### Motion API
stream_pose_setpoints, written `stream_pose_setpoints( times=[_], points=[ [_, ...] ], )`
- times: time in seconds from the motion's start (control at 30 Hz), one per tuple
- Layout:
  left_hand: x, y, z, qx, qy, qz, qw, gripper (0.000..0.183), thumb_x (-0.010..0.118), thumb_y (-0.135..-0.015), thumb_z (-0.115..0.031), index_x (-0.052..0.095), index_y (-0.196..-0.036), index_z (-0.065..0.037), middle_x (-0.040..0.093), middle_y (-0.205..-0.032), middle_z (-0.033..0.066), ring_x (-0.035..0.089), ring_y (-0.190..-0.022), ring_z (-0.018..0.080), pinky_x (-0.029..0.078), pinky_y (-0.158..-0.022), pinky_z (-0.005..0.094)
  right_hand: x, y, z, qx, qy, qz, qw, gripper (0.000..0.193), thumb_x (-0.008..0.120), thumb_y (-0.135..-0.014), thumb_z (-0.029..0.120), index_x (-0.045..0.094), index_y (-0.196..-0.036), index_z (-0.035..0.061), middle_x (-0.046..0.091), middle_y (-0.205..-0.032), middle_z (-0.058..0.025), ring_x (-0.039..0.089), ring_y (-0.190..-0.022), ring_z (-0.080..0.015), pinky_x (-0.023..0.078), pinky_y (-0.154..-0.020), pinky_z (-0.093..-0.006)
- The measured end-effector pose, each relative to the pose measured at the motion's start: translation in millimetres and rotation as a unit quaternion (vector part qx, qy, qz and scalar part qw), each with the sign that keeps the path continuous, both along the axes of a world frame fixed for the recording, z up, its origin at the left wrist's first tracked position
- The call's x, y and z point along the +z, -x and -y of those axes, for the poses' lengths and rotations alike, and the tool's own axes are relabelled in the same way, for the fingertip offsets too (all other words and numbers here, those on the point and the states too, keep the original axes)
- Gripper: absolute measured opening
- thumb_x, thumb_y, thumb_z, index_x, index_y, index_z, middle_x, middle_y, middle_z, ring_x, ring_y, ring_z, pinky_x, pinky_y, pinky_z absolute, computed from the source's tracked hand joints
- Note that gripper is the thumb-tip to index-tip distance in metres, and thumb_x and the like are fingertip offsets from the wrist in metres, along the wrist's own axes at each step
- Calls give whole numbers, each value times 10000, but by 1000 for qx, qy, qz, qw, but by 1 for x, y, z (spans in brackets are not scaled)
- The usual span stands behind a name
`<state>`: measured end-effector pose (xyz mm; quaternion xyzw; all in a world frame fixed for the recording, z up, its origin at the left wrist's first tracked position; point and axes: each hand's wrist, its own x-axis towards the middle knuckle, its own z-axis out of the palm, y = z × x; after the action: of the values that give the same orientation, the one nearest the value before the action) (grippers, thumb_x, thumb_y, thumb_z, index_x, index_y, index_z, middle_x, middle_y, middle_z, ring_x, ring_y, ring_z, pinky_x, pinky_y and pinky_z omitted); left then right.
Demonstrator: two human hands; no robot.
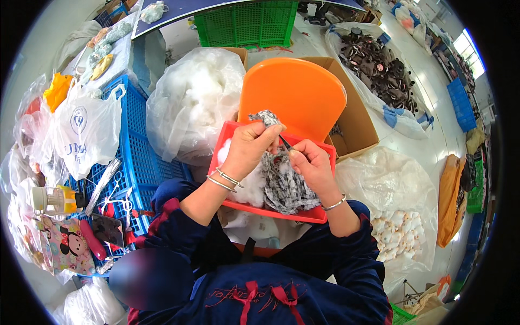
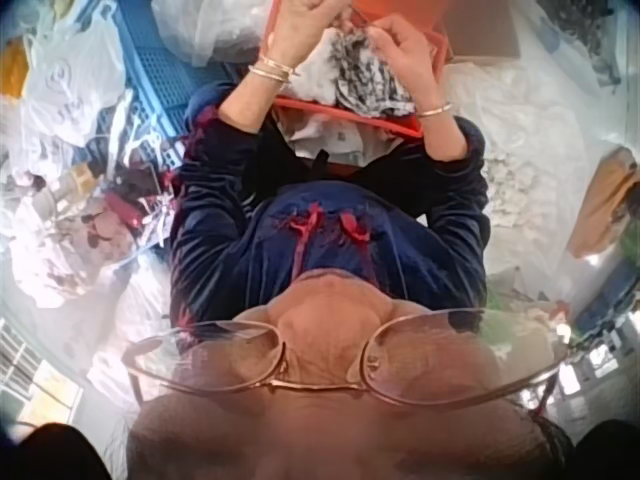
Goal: The person sits on the floor and uses a metal tool to stuff white fluffy material into a grey patterned fabric item held in a red tray. They repeatedly insert the tool, push the stuffing inside, and adjust the fabric to pack the material.
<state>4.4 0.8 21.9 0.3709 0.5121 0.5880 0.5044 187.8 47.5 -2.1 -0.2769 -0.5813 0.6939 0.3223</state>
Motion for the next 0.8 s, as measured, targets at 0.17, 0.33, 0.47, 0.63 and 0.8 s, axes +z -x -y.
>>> stream_pose_setpoints(
  times=[0.17,0.33,0.47,0.63,0.8],
  points=[
    [5,-6,3,-4,-8,25,1000,252,644,-929,-195,659,-795,19,605,-652,23,581,-604,83,472,-577,221,5,6,0,-4,-11,-8,1000,84,555,-960,88,538,-900,32,516,-736,37,423,-634,-29,360,-569,-192],
    [20,2,2,2,9,31,999,207,630,-932,-175,674,-925,27,584,-670,12,579,-628,90,472,-616,233,7,2,-6,-17,-72,24,997,101,542,-973,106,537,-920,20,541,-747,15,444,-630,-38,367,-576,-190],
    [6,13,0,26,-23,77,996,193,644,-923,-187,645,-840,-13,558,-648,-5,536,-586,74,444,-572,233,12,-1,-8,-18,-84,39,996,67,597,-936,75,556,-915,27,531,-780,57,449,-694,-15,370,-610,-183],
    [16,9,1,23,8,71,997,260,655,-925,-204,605,-735,-34,554,-628,-9,528,-552,74,444,-546,221,9,-5,-10,-21,-120,67,990,76,606,-931,79,556,-904,29,531,-782,56,447,-693,-16,372,-610,-183],
    [0,-2,0,31,-18,75,997,292,647,-929,-194,590,-697,-27,569,-621,6,535,-544,75,442,-527,224,6,-2,-6,-10,-66,54,996,93,560,-957,90,534,-895,26,523,-738,31,436,-634,-36,370,-575,-193]
  ],
)
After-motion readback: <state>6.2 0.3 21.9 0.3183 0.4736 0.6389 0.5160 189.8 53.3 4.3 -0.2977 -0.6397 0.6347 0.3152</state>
